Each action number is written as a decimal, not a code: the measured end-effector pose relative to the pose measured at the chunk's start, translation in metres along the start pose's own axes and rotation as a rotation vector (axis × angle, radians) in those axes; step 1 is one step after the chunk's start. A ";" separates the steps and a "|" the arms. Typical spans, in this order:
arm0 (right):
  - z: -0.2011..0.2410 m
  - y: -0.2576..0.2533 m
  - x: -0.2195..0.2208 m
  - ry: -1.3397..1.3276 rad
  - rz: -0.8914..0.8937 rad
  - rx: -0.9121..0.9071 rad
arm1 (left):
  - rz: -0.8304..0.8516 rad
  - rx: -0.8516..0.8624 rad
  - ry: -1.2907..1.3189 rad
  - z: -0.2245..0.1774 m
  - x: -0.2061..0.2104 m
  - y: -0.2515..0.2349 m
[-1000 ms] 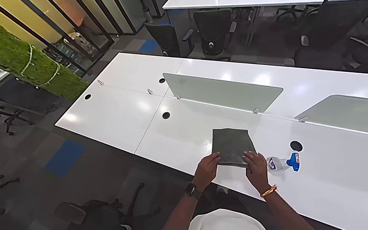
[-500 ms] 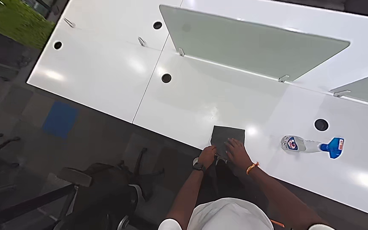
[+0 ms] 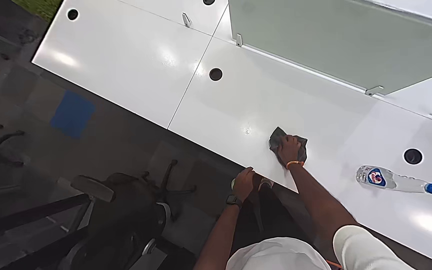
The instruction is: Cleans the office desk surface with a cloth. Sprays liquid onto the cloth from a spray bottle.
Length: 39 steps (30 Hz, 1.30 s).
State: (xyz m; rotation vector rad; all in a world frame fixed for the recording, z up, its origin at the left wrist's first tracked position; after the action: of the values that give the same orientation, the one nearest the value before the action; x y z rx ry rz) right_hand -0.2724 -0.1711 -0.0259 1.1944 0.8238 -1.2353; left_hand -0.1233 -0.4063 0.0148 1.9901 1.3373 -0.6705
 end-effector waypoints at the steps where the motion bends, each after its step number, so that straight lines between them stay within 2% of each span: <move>1: 0.004 -0.011 -0.004 0.000 -0.007 0.020 | -0.029 -0.032 -0.002 0.013 -0.007 0.008; 3: 0.009 -0.021 -0.009 -0.005 -0.011 0.052 | -0.094 -0.098 -0.008 0.037 -0.019 0.022; 5: 0.012 -0.007 -0.011 0.014 0.034 0.058 | -0.122 -0.189 -0.018 0.056 -0.031 0.037; 10: -0.001 0.115 0.016 0.052 0.157 -0.182 | -0.294 -0.337 0.004 0.102 -0.052 0.055; 13: 0.004 0.161 0.031 -0.014 0.046 -0.340 | -0.300 -0.370 0.016 0.117 -0.053 0.054; 15: 0.021 0.157 0.041 0.022 0.067 -0.432 | -0.271 -0.365 0.022 0.118 -0.050 0.047; 19: 0.089 0.114 0.063 0.139 0.204 -0.554 | -0.312 -0.329 -0.001 0.111 -0.046 0.035; 23: 0.148 0.084 0.073 0.065 0.294 -0.590 | -0.375 -0.292 -0.060 0.095 -0.041 0.027; 26: 0.170 0.070 0.075 0.017 0.373 -0.608 | -0.363 -0.272 -0.089 0.083 -0.042 0.016; 30: 0.143 0.054 0.057 -0.086 0.312 -0.558 | -0.373 -0.189 -0.153 0.071 -0.046 -0.009; 35: 0.020 0.044 0.022 -0.060 0.034 -0.230 | -0.209 -0.042 -0.203 0.047 -0.025 -0.047; 39: -0.057 0.086 0.012 -0.003 -0.108 -0.009 | -0.028 0.131 -0.225 0.019 0.005 -0.060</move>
State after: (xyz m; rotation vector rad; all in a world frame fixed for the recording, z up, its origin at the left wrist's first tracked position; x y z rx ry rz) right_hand -0.1793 -0.1256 -0.0315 1.1530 0.9010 -1.3190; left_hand -0.1787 -0.4011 -0.0145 1.9328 1.2148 -0.9864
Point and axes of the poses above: each hand's wrist, its own y-axis away from the middle knuckle, its own x-axis out of the palm, z = x × y, the point moved 4 cm from there along -y, towards the middle knuckle, and after that the axes turned 3 degrees about x, right-handed, at the moved point
